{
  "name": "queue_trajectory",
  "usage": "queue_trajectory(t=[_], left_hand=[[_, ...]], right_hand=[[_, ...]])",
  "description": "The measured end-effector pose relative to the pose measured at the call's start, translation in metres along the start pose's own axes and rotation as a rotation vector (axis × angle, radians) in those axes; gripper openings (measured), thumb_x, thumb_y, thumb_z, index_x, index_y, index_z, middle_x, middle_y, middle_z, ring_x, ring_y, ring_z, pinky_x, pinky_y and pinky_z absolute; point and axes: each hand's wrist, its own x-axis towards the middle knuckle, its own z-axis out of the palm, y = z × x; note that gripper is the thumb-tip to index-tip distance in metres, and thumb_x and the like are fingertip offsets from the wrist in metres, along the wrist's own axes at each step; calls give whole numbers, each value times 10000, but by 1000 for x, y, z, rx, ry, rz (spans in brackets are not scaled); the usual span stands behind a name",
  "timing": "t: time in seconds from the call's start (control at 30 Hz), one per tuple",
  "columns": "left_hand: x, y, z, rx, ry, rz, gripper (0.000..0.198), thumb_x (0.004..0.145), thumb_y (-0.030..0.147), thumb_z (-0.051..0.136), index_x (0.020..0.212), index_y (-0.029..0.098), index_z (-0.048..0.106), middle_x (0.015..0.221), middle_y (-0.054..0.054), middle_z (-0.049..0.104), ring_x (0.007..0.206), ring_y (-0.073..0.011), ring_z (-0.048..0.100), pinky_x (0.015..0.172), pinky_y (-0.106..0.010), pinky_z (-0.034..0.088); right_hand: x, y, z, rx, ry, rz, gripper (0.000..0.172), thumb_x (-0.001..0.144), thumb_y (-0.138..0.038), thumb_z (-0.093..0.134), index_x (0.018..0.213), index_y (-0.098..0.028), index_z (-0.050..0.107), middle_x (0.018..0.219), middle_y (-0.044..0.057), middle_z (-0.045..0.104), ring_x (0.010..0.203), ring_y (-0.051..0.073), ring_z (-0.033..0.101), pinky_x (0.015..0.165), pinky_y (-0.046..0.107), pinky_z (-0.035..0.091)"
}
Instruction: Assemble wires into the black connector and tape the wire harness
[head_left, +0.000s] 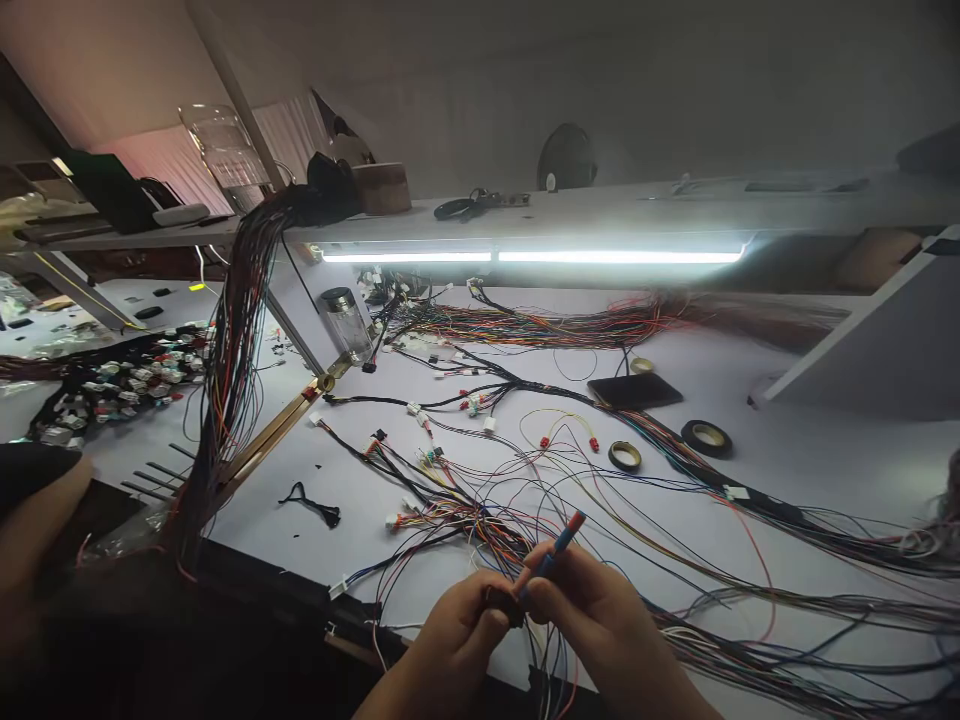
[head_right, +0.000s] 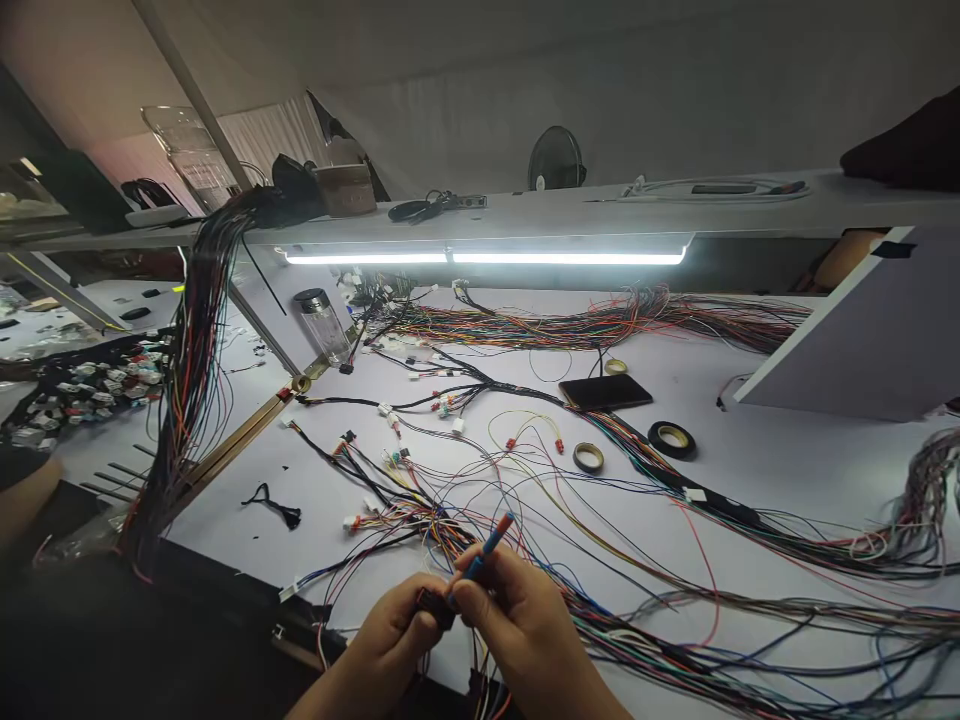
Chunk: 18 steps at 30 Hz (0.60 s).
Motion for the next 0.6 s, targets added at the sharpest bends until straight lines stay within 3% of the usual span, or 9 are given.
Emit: queue_trajectory(t=[0.6], left_hand=[[3,3,2,-16,-42,-63,483,885,605,436,850,143,570,704,1,461,627,-124,381,629,-263,342]], right_hand=[[3,8,-3,1,-29,32,295,882,-472,581,948,-186,611,801,41,634,711,173,596,664,309,518]])
